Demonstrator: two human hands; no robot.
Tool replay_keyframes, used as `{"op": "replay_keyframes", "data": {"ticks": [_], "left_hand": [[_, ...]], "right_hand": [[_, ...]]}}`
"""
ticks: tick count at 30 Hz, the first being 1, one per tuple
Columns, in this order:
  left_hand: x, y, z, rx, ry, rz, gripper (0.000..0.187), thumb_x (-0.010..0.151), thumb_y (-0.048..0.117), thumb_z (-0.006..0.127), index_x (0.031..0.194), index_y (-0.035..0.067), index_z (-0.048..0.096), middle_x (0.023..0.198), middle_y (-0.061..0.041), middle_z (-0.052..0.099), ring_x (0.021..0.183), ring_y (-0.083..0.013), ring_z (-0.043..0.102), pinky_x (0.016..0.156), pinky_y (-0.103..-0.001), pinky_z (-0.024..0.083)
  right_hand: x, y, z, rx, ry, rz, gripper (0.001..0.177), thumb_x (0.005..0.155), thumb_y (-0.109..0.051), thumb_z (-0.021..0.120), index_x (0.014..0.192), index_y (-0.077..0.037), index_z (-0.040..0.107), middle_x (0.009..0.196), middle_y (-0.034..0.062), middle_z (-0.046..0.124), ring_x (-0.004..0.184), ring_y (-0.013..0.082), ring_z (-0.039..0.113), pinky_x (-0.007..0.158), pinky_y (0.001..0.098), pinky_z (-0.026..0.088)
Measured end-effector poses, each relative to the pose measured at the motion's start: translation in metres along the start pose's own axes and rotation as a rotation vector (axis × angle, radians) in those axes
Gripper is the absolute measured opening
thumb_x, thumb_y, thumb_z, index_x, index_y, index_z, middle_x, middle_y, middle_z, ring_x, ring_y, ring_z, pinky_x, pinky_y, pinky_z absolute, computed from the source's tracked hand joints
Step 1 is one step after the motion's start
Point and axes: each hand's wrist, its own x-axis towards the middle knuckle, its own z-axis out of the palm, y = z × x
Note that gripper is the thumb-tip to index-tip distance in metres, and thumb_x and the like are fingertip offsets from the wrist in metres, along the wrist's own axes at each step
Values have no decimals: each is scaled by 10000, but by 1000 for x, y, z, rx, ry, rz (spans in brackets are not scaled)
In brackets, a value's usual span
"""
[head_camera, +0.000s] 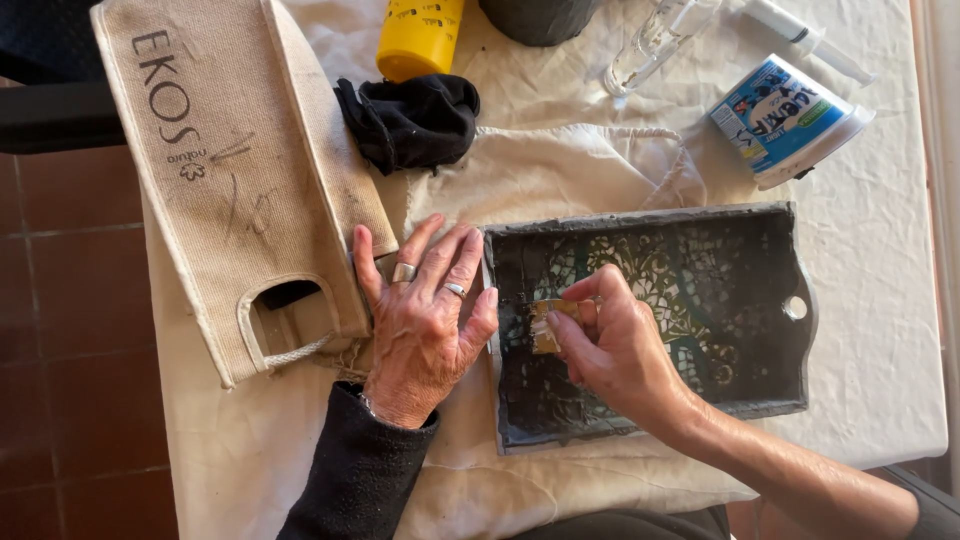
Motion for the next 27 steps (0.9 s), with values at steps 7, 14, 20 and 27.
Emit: {"op": "replay_keyframes", "data": {"ticks": [7,14,20,27], "left_hand": [[1,-1,1,7,12,-3,461,912,237,626,1285,-32,659,1332,-160,658,1355,-352,538,1209,-667,66],[0,0,2,1,14,9,462,919,238,622,1284,-42,653,1330,-157,659,1346,-350,542,1208,-669,56],[1,2,2,29,19,16,446,910,225,628,1279,-24,667,1315,-126,675,1339,-327,557,1211,-659,62],[0,2,2,27,14,14,446,910,217,619,1292,-10,659,1320,-114,682,1351,-320,553,1217,-646,43]], "right_hand": [[4,-12,10,-48,2,-54,178,912,-27,672,1009,-17,523,566,43,598,408,115,514,361,264,395],[4,-14,14,-66,20,-56,189,914,-60,687,1015,-17,533,562,49,613,409,121,538,366,273,420],[4,-19,14,-136,30,-110,176,910,-91,681,995,-34,538,596,49,679,439,124,540,395,300,428],[-6,-16,-7,-103,-9,-1,199,924,-121,676,1022,-19,536,597,88,697,425,142,541,392,303,442]]}}
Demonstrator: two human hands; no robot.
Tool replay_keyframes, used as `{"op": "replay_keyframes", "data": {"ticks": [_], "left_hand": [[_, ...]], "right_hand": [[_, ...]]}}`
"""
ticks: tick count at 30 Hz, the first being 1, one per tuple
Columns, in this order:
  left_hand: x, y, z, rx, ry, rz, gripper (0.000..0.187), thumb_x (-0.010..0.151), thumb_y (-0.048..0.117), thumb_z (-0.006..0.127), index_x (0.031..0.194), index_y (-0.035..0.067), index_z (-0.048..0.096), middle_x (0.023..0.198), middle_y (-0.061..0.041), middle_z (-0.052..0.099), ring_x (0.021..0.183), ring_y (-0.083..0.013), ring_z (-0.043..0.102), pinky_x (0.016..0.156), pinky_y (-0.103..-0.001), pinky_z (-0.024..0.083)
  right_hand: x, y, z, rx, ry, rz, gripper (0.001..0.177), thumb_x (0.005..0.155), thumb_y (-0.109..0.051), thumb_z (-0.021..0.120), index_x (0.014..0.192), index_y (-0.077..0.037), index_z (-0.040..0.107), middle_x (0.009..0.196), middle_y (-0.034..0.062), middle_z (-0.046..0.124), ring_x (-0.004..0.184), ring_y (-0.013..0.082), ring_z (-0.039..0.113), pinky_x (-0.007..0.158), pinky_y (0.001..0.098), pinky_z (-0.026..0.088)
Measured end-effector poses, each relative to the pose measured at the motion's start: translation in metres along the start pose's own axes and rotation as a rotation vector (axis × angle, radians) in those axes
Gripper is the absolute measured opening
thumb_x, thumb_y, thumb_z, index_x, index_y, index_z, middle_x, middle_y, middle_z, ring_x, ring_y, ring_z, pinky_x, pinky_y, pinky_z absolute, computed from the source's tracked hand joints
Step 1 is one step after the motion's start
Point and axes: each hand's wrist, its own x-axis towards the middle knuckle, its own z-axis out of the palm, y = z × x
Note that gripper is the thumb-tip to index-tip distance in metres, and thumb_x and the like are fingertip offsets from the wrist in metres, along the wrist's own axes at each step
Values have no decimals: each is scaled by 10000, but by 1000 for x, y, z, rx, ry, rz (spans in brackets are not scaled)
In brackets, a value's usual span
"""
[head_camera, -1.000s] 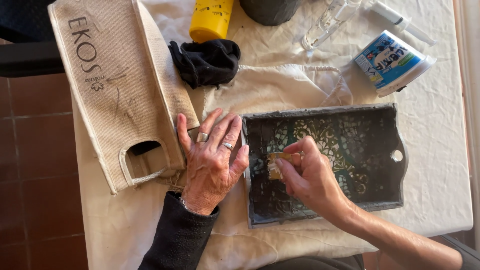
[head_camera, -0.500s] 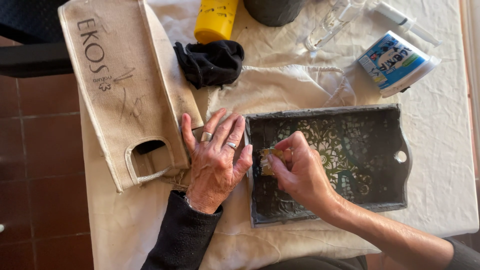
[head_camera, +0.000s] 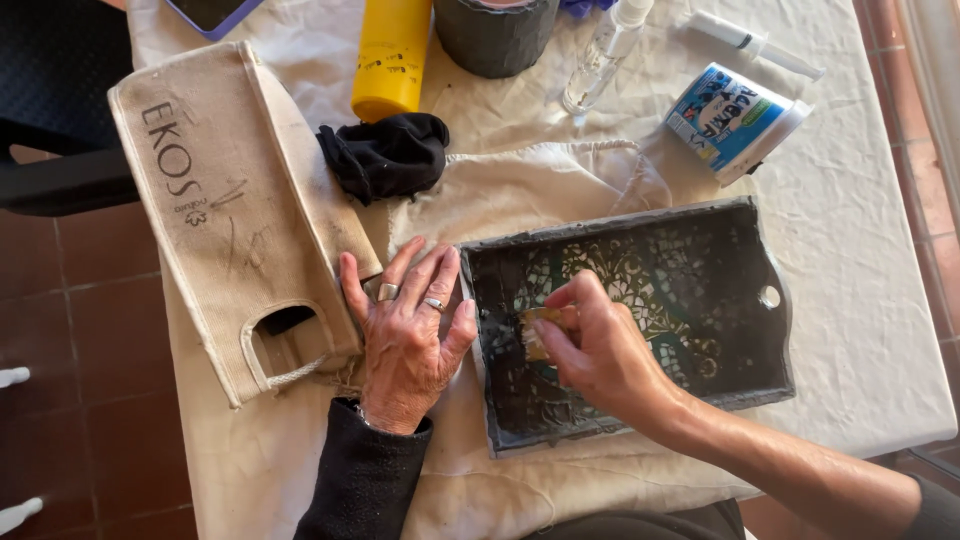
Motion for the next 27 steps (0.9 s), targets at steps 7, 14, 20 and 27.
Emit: {"op": "replay_keyframes", "data": {"ticks": [7,14,20,27], "left_hand": [[0,1,-1,3,-4,-20,454,908,225,615,1290,-14,669,1317,-113,689,1351,-316,552,1220,-638,42],[2,0,-2,-16,-13,-26,458,914,231,602,1296,-14,659,1330,-118,677,1356,-323,544,1216,-647,38],[0,0,-1,-23,-26,-26,462,920,236,595,1302,-17,652,1343,-120,669,1364,-324,535,1213,-654,36],[0,0,-1,-16,-10,-26,451,898,207,626,1291,-12,661,1326,-119,678,1347,-328,556,1213,-661,48]], "right_hand": [[5,14,3,62,-5,-94,181,938,-102,668,1021,-20,529,557,55,627,425,120,532,385,269,436],[4,16,3,137,-29,-45,181,933,-75,665,1035,-17,526,558,62,603,433,123,500,386,268,401],[0,16,4,84,-10,-51,170,924,-71,677,998,-25,532,526,49,605,408,113,482,369,268,384],[4,16,13,89,5,-30,188,917,-77,684,1010,-10,535,538,59,615,396,121,506,363,268,398]]}}
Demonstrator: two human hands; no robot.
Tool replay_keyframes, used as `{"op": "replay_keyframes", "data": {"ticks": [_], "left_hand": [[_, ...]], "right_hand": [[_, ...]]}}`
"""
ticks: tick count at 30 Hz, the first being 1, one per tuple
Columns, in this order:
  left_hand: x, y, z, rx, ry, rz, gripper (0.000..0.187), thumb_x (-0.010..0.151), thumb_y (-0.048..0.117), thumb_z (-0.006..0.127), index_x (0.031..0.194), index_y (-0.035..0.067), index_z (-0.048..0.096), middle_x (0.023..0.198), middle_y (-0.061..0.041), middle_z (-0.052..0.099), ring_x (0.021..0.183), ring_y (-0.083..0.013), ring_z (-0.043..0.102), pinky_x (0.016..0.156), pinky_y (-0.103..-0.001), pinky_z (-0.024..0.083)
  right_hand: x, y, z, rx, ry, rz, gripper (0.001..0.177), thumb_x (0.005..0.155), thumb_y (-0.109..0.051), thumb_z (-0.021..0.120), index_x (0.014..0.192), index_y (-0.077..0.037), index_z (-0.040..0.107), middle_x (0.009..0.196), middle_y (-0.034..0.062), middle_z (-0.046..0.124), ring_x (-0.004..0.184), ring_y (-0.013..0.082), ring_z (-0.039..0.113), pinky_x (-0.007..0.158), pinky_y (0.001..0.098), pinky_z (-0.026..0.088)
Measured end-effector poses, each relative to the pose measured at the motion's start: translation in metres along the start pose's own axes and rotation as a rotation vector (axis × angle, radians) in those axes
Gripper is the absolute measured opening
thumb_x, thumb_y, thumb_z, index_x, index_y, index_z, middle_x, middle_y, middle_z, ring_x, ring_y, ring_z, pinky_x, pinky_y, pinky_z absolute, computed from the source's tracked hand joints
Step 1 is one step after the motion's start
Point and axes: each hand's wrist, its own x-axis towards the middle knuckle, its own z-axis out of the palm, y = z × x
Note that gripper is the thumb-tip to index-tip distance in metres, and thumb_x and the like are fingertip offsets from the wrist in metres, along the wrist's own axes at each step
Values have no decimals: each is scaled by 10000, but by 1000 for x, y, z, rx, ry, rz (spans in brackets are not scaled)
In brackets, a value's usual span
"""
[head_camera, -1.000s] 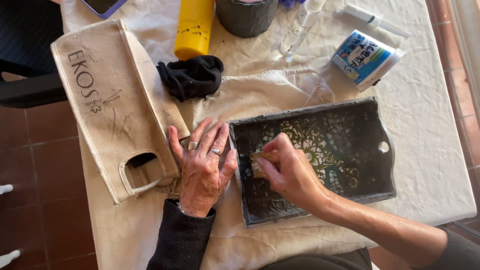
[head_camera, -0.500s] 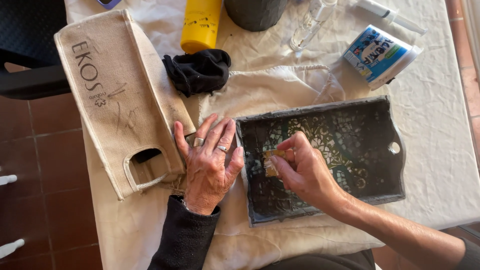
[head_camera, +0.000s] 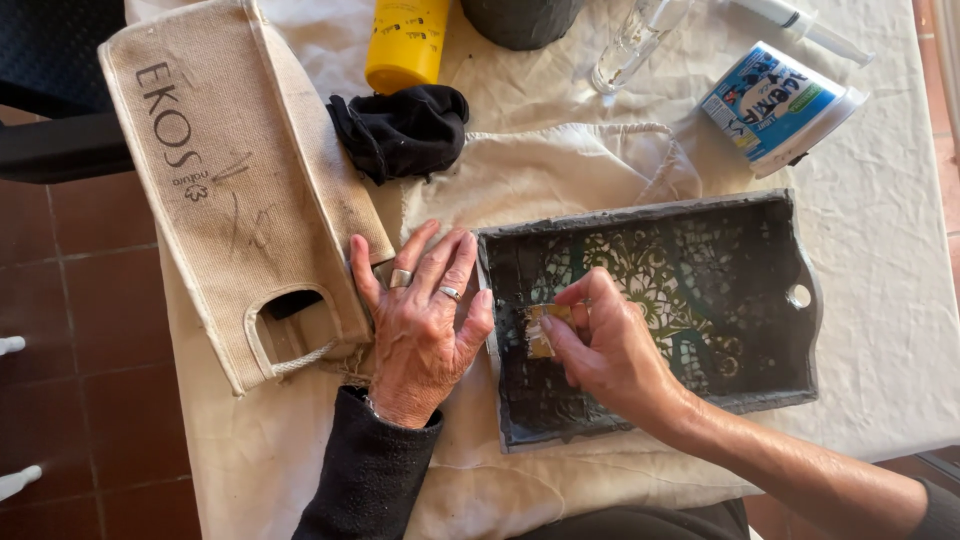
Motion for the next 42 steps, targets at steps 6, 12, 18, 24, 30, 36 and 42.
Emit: {"op": "replay_keyframes", "data": {"ticks": [6,12,18,24,30,36,42], "left_hand": [[0,-1,1,1,0,10,457,916,221,614,1302,-21,650,1337,-126,669,1354,-330,547,1210,-664,42],[0,0,1,7,2,1,456,899,210,628,1296,-12,660,1329,-117,672,1356,-323,546,1216,-655,48],[1,0,2,19,2,22,453,912,217,615,1287,-33,661,1318,-128,682,1345,-331,556,1211,-658,45],[-2,-3,3,32,-13,28,454,915,237,603,1287,-14,671,1320,-113,688,1350,-331,557,1209,-657,27],[-1,0,1,11,-3,9,455,900,222,621,1288,-11,671,1317,-111,687,1345,-324,558,1214,-652,52],[-1,0,1,20,-3,13,462,916,239,609,1296,-19,664,1316,-119,684,1346,-332,554,1213,-655,51],[0,-1,0,25,-8,21,467,912,233,616,1295,-31,656,1323,-132,676,1351,-340,547,1209,-665,54]], "right_hand": [[1,-10,4,-22,16,4,185,910,-59,690,1000,-13,536,542,58,611,396,125,507,353,276,403],[4,-22,11,-134,27,-32,168,886,-60,678,994,-40,551,544,40,643,403,121,513,374,300,407],[3,-17,12,-65,21,-6,186,908,-94,686,1002,-26,540,616,64,685,427,123,561,384,287,449],[-10,-23,0,-253,-11,-156,218,897,-146,694,1008,-56,530,662,50,778,426,151,607,390,327,470],[-18,-15,-10,-157,-21,19,178,929,-124,674,960,-34,524,550,60,690,397,136,531,378,313,424],[-11,-16,-1,-189,-15,-73,186,915,-105,678,992,-39,522,501,25,638,379,127,515,385,299,412],[-8,-9,2,-48,-12,53,178,915,-82,686,994,-31,535,543,61,626,400,132,521,374,288,419]]}}
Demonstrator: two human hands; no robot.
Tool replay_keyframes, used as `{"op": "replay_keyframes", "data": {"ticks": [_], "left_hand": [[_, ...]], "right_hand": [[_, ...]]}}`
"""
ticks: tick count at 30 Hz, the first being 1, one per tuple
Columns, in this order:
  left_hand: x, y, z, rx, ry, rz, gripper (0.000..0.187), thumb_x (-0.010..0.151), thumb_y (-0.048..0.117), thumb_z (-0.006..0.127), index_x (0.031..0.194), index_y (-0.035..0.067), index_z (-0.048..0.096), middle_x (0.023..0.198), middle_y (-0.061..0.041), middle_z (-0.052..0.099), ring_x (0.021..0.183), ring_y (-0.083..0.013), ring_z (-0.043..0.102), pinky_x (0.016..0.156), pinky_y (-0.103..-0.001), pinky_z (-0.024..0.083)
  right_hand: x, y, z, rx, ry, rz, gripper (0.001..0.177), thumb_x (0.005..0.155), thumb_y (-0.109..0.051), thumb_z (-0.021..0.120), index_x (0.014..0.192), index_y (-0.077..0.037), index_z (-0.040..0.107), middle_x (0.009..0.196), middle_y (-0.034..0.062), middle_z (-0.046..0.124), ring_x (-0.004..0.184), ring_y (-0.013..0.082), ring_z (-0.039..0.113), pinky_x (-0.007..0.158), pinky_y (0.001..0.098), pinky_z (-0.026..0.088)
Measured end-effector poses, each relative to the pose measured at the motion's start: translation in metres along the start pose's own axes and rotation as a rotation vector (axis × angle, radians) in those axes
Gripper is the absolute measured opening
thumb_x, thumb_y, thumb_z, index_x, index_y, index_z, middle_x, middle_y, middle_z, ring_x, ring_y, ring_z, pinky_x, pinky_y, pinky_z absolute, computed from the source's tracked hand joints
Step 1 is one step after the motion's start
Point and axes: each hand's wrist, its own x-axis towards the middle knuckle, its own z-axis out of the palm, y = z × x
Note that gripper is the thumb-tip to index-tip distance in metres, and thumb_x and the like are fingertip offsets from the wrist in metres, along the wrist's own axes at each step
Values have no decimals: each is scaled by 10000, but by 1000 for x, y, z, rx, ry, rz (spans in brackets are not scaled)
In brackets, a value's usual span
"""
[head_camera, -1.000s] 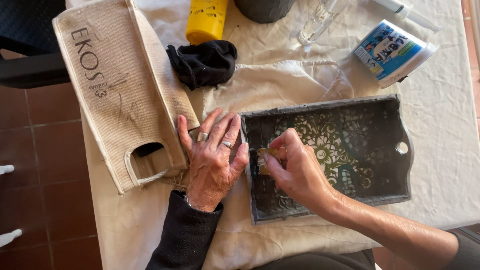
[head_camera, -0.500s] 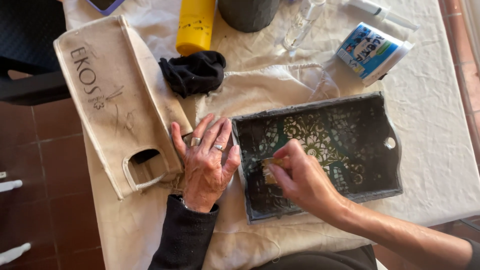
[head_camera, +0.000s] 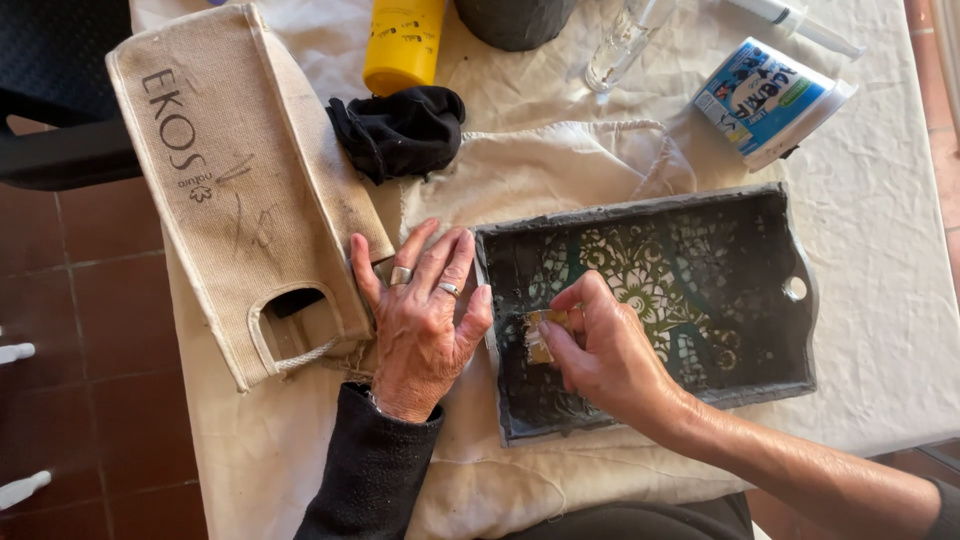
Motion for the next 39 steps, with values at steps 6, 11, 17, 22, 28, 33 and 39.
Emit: {"op": "replay_keyframes", "data": {"ticks": [6,11,17,22,28,33,39], "left_hand": [[-1,0,-1,-15,5,-12,464,910,228,625,1303,-18,656,1326,-122,678,1353,-332,549,1213,-650,39],[0,-1,-1,-33,-6,-4,453,924,234,603,1296,-21,657,1329,-122,672,1357,-334,540,1208,-657,41],[-1,-2,-1,-43,15,-10,453,927,241,606,1286,-30,662,1312,-138,677,1343,-347,549,1210,-658,53],[-1,-3,1,-75,38,-14,463,924,238,611,1294,-37,654,1311,-150,676,1340,-355,548,1215,-659,46],[-3,-6,5,-66,78,-17,442,906,225,642,1261,-35,686,1306,-140,687,1324,-350,564,1215,-645,46],[-3,-7,7,-78,71,-17,463,912,238,629,1288,-30,663,1314,-142,676,1343,-344,548,1208,-659,51],[-2,-7,7,-80,79,-6,453,910,226,642,1278,-38,665,1318,-156,681,1345,-345,550,1208,-654,41]], "right_hand": [[2,-11,11,-68,-29,-103,219,912,-99,703,984,-33,506,545,31,616,404,121,527,367,292,435],[-7,-15,-7,-329,46,-313,311,902,-111,691,1117,-41,478,694,50,789,412,167,611,352,342,440],[-21,-3,-35,-943,199,-1003,304,861,-43,736,1144,-12,629,915,85,698,696,166,646,503,290,510],[-21,-18,-25,-1116,233,-1125,285,830,-63,766,1107,-22,709,1091,95,658,908,191,690,701,312,556],[-6,1,-21,-1072,198,-1286,273,846,-70,828,1095,-21,725,1099,43,643,892,182,574,709,327,540],[-5,1,-20,-1071,146,-1328,212,848,1,831,1037,11,735,1117,76,641,848,167,634,659,294,568],[-6,-6,-24,-1140,102,-1439,212,849,-23,784,1058,0,761,1057,114,713,838,150,639,664,262,577]]}}
